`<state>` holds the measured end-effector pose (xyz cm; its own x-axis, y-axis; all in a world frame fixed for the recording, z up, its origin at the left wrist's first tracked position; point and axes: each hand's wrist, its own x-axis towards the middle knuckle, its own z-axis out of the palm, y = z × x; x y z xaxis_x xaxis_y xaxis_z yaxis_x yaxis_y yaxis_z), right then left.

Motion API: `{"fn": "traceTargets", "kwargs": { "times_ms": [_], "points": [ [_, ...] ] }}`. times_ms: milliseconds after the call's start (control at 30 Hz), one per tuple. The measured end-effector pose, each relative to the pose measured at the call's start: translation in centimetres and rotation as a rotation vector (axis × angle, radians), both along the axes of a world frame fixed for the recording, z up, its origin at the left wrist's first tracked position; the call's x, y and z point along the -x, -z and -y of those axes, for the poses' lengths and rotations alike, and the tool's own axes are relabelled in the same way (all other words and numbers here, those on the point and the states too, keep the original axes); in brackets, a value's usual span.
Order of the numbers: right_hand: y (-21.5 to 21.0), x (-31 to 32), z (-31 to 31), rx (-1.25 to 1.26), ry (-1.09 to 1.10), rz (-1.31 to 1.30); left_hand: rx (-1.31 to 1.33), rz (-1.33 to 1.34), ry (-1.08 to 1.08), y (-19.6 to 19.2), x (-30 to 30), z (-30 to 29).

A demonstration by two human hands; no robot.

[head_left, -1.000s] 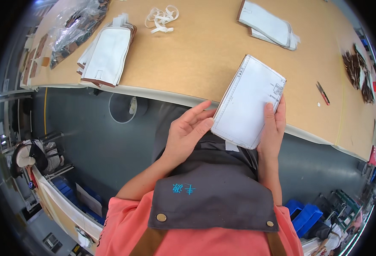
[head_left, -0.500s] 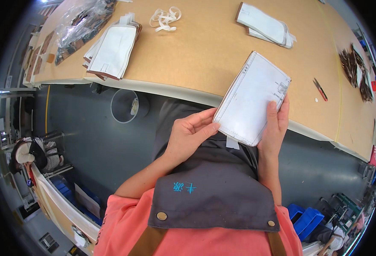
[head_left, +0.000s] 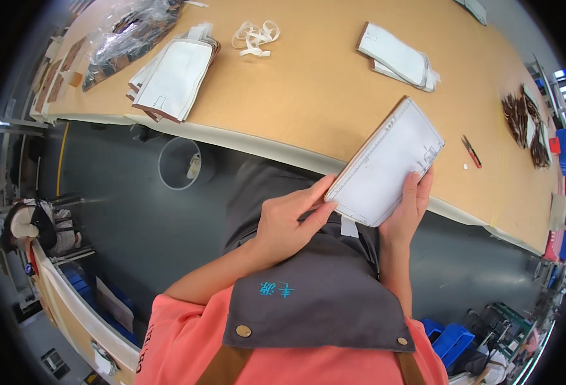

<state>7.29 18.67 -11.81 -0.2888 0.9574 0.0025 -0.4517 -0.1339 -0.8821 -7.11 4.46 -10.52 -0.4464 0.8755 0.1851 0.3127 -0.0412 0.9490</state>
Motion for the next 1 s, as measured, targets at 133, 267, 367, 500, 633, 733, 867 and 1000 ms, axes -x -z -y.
{"fn": "traceTargets", "kwargs": {
  "times_ms": [133, 267, 367, 500, 633, 733, 867, 1000],
  "points": [
    [1.3, -0.7, -0.8, 0.058, -0.035, -0.158, -0.290, -0.389, -0.007, -0.7, -0.4, -1.0],
    [2.3, -1.4, -1.4, 0.100, -0.039, -0.200, -0.271, -0.270, 0.033, -1.3, -0.7, -1.2],
    [2.3, -1.4, -1.6, 0.092, -0.033, -0.196, -0.173, -0.103, 0.064, -1.3, -0.6, -0.9],
    [2.0, -0.9, -1.4, 0.091, -0.073, -0.134, -0.138, 0.062, 0.056, -0.6, -0.3, -1.0],
    [0.5, 0.9, -0.7, 0.157, -0.042, -0.041, 0.020, 0.249, 0.078, -0.3, 1.1, -0.7],
    [0.8, 0.5, -0.7, 0.181, -0.077, -0.027, 0.014, 0.460, 0.091, 0.8, 1.2, -0.6],
    [0.7, 0.8, -0.7, 0.213, -0.067, 0.006, 0.025, 0.500, 0.098, 1.4, 1.7, -0.5],
    [0.6, 1.1, -0.9, 0.240, -0.077, 0.006, 0.034, 0.549, 0.087, 2.0, 2.2, -0.7]
  ]
}}
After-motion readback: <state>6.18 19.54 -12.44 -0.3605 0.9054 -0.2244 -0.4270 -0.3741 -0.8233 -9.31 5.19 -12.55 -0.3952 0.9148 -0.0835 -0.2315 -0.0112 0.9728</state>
